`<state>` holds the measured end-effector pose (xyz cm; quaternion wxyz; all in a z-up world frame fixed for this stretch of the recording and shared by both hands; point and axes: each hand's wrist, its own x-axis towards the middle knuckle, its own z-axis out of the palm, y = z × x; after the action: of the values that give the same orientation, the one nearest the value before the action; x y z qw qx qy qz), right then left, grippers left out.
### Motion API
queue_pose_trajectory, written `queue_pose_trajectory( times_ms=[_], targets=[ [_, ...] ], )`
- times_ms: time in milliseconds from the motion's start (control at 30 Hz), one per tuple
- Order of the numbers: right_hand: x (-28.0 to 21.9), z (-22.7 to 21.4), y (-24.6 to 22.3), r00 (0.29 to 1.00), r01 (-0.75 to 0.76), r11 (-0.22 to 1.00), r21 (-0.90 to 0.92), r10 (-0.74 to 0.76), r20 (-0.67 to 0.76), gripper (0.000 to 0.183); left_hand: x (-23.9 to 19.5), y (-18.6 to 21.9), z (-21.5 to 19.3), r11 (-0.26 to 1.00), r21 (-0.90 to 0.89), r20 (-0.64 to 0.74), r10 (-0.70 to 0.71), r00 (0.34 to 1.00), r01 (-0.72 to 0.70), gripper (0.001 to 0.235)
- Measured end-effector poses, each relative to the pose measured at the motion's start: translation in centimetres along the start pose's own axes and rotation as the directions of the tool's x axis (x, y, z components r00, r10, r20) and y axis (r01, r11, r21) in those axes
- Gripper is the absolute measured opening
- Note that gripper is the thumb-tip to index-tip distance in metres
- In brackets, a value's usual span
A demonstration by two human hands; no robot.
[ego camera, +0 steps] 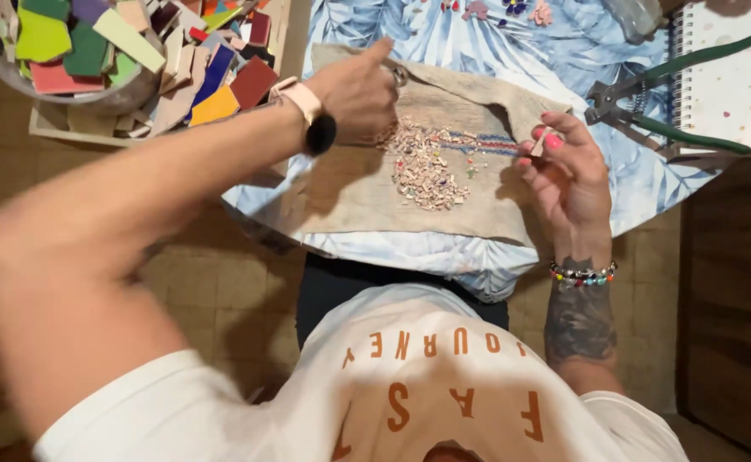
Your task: Cutting small pieces of colorful material using a nipper tool for mosaic art
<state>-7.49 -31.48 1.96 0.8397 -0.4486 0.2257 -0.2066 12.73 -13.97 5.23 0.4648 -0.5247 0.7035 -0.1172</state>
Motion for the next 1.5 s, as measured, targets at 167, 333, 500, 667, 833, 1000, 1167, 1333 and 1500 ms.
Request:
queue_pose_trajectory(
  times_ms=[167, 333, 500, 667, 833, 1000, 1167, 1333, 1500],
  targets=[
    [2.4, 0.2, -0.9, 0.969, -0.192, 0.981, -0.043, 0.196, 0.152, 0.017, 4.5, 0.3, 2.8, 0.691, -0.612, -0.154, -0.582, 0.799, 0.385, 0.033],
    [5.4, -0.1, -0.1, 0.907, 0.419, 0.195, -0.887, -0.126, 0.401, 0.03, 7.7, 1.1, 6.8, 0.602, -0.645, -0.084, -0.668, 0.739, 0.471, 0.018],
    [8.3, -2.1, 1.6, 0.78, 0.519, -0.354, -0.778, -0.175, 0.601, 0.011, 6.4, 0.9, 6.5, 0.542, -0.652, 0.013, -0.692, 0.722, 0.531, 0.016],
    [8.1, -2.1, 1.2, 0.69, 0.41, -0.602, -0.685, -0.286, 0.665, 0.011, 5.4, 2.1, 6.3, 0.552, -0.637, -0.149, -0.773, 0.617, 0.538, 0.009],
    [7.6, -0.6, -0.2, 0.9, 0.355, -0.442, -0.824, -0.078, 0.43, 0.014, 4.8, 2.6, 5.3, 0.538, -0.675, -0.052, -0.718, 0.694, 0.505, 0.02],
    [6.3, 3.2, -3.4, 0.965, 0.24, -0.103, -0.965, 0.13, 0.226, 0.025, 4.6, 2.7, 3.2, 0.507, -0.732, -0.083, -0.729, 0.68, 0.454, 0.02],
    [7.2, 6.2, -3.4, 0.891, 0.312, 0.138, -0.94, 0.302, 0.34, 0.022, 6.2, 2.6, 1.9, 0.469, -0.782, -0.141, -0.774, 0.618, 0.41, 0.022],
    [7.3, 8.8, -2.7, 0.871, 0.077, 0.597, -0.798, 0.349, 0.345, 0.032, 6.4, 3.1, -0.6, -0.482, -0.792, 0.226, -0.802, 0.553, -0.375, 0.049],
    [8.3, 8.1, 0.4, 0.813, 0.393, 0.684, -0.615, 0.053, 0.579, 0.051, 7.7, 3.8, 0.2, -0.666, 0.262, 0.303, -0.63, 0.715, -0.698, 0.044]
  ],
)
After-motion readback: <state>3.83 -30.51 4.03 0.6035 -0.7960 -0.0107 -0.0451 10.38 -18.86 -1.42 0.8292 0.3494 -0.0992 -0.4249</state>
